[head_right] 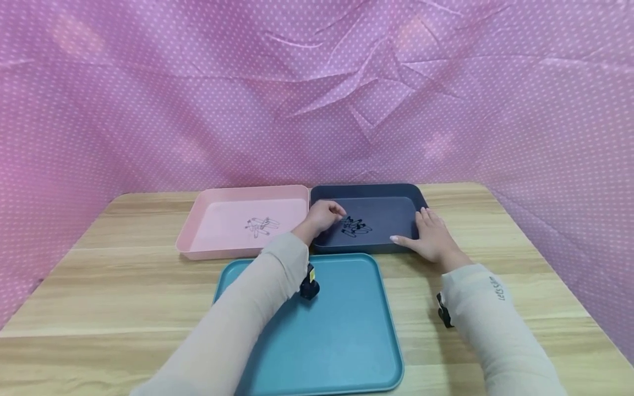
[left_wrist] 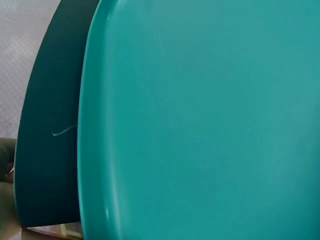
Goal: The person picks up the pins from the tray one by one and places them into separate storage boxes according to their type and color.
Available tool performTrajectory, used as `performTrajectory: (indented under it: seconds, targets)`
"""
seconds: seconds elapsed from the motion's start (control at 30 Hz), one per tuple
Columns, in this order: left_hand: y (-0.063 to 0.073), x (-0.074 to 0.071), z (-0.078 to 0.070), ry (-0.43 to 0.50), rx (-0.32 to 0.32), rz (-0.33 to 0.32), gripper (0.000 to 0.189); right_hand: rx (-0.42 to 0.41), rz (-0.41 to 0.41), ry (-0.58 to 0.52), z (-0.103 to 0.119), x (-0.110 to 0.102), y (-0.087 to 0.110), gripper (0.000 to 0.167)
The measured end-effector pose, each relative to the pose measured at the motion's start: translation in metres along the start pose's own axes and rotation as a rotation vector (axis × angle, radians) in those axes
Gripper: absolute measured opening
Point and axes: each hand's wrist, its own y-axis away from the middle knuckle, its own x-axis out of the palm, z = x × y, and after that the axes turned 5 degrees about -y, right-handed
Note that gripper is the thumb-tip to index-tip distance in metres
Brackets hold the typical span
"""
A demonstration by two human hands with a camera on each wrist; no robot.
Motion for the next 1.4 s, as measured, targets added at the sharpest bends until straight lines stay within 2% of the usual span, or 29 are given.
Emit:
performTrajectory:
  seconds: [0.17, 0.43, 0.77, 1.13, 1.4]
  targets:
    - [-0.003, 0.004, 0.002, -0.066, 0.01, -0.02, 0.012, -0.001, -0.001, -0.001, 0.0, 0.001, 0.0, 0.098]
    - [-0.001, 0.01, 0.002, -0.092, 0.002, -0.028, 0.014, -0.003, -0.013, 0.007, 0.002, 0.002, 0.002, 0.097]
    - [0.003, 0.007, 0.001, -0.144, -0.012, -0.049, 0.016, -0.009, -0.022, 0.01, 0.004, 0.002, 0.002, 0.098]
    - [0.004, 0.007, 0.002, -0.157, -0.001, -0.072, 0.015, -0.004, -0.017, -0.008, 0.007, 0.001, 0.001, 0.099]
    - [0.009, 0.002, -0.002, -0.096, 0.071, -0.032, 0.019, 0.01, -0.011, -0.024, 0.003, -0.001, 0.004, 0.1]
